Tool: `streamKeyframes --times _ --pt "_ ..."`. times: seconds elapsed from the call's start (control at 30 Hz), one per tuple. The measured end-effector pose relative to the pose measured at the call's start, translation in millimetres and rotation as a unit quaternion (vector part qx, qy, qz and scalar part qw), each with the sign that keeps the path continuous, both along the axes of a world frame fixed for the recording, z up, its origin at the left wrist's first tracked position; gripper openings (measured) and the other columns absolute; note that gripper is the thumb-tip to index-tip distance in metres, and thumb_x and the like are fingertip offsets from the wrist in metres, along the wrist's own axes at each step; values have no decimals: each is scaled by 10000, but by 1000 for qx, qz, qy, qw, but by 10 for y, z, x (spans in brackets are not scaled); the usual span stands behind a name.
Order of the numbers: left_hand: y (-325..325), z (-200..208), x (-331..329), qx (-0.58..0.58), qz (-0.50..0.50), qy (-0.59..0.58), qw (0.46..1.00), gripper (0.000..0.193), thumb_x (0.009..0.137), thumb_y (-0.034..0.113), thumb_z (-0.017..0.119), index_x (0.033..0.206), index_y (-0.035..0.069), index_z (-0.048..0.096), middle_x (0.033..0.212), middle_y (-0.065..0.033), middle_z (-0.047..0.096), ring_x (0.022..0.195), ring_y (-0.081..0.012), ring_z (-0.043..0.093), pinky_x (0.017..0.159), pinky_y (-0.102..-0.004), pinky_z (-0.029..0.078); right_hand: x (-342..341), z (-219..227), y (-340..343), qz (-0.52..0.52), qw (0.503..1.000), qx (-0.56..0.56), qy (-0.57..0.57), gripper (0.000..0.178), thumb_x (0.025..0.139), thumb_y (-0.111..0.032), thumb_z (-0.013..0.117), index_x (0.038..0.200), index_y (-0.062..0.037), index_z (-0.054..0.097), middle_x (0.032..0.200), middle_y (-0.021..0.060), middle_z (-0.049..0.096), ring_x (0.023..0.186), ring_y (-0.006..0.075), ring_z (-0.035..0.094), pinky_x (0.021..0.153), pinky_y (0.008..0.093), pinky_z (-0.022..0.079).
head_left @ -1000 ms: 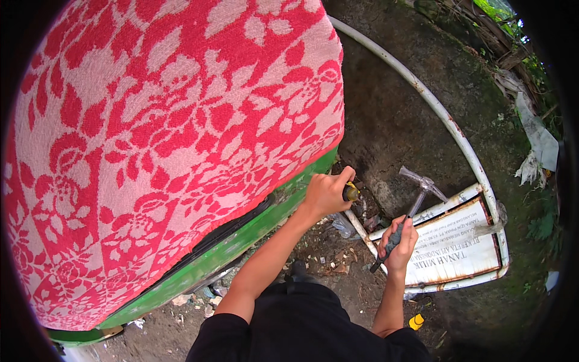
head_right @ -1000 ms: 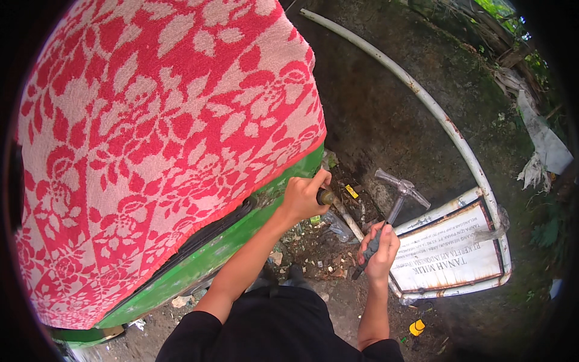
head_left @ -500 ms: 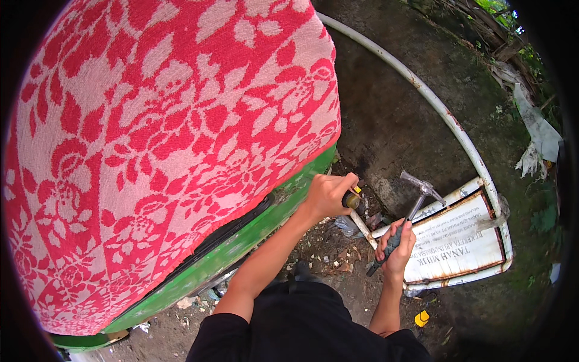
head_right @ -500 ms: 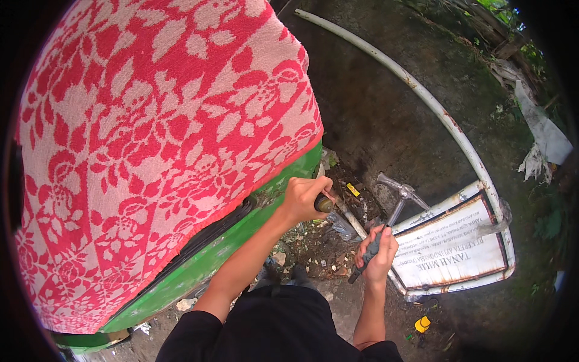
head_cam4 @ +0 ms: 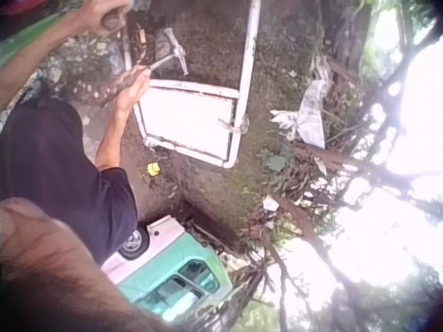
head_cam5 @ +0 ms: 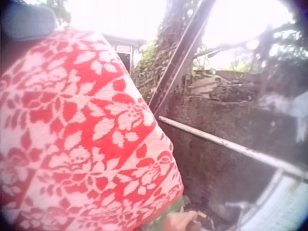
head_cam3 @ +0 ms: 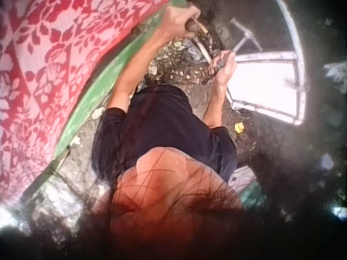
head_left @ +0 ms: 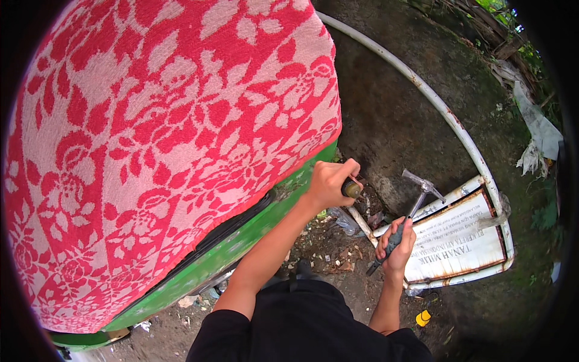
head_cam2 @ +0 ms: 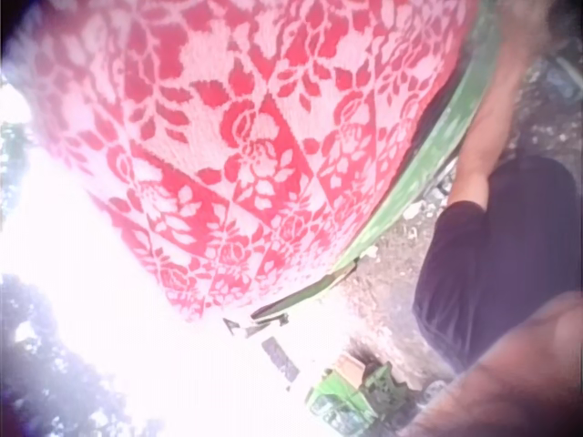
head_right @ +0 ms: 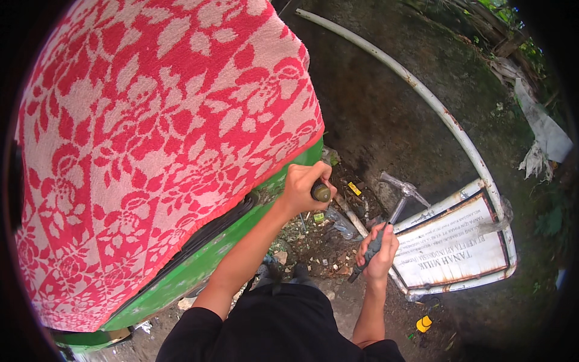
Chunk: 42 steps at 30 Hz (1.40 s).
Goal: The person repeatedly strikes a small metal object with a hammer while holding it against a green surface. The action is continuous and focused on the same spot throughout the clip.
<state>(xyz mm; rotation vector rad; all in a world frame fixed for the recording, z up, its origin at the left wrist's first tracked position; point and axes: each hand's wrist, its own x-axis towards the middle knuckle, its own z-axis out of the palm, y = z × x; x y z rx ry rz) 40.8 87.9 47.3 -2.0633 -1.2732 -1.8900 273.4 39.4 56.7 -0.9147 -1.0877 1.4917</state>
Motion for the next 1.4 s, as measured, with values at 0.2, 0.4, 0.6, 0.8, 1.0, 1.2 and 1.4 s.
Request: streamKeyframes --times 0.2,0.4,0.6,0.8,1.0,1.2,1.4 --pt "132 -263 -1 -53 17 31 998 381 571 102 767 845 108 502 591 -69 558 530 -277 602 466 -396 426 38 -1 -43 2 1000 4 -3 463 1072 -465 326 841 -72 401 507 56 413 313 109 335 290 251 295" --pt "45 -20 158 -55 12 64 996 358 593 114 751 857 116 508 598 -60 586 559 -268 634 462 -396 450 121 19 -29 -25 1000 6 0 471 1069 -477 322 844 -70 399 496 51 401 311 112 335 290 257 294" --pt "158 -196 45 -90 16 76 993 350 605 120 744 861 117 506 593 -66 585 549 -295 619 462 -412 442 129 -19 -49 -24 1000 -1 0 473 1068 -480 322 844 -71 396 496 52 404 307 113 333 286 258 289" --pt "38 31 139 -91 -4 78 993 346 628 151 747 858 111 493 612 -84 603 556 -311 622 479 -434 454 119 -19 -11 -38 999 0 10 471 1068 -483 321 854 -71 397 500 53 405 308 111 332 289 254 287" --pt "224 -169 39 -120 18 77 990 328 645 155 748 852 118 497 579 -89 583 541 -327 609 481 -443 441 137 -48 -27 -13 1000 -4 9 448 1071 -473 319 849 -89 387 503 41 394 295 110 312 277 252 274" --pt "172 152 126 -111 43 65 991 335 629 121 754 849 110 502 581 -90 551 516 -315 585 479 -417 420 265 1 -41 -45 999 -3 -5 466 1067 -476 337 848 -68 397 505 52 403 312 112 335 294 255 286" --pt "356 -79 -35 -115 33 7 993 327 658 71 775 833 74 498 589 -97 514 499 -283 571 483 -368 420 272 -33 -30 -20 1000 10 22 463 1069 -470 337 850 -66 395 510 59 415 311 110 342 292 251 289"
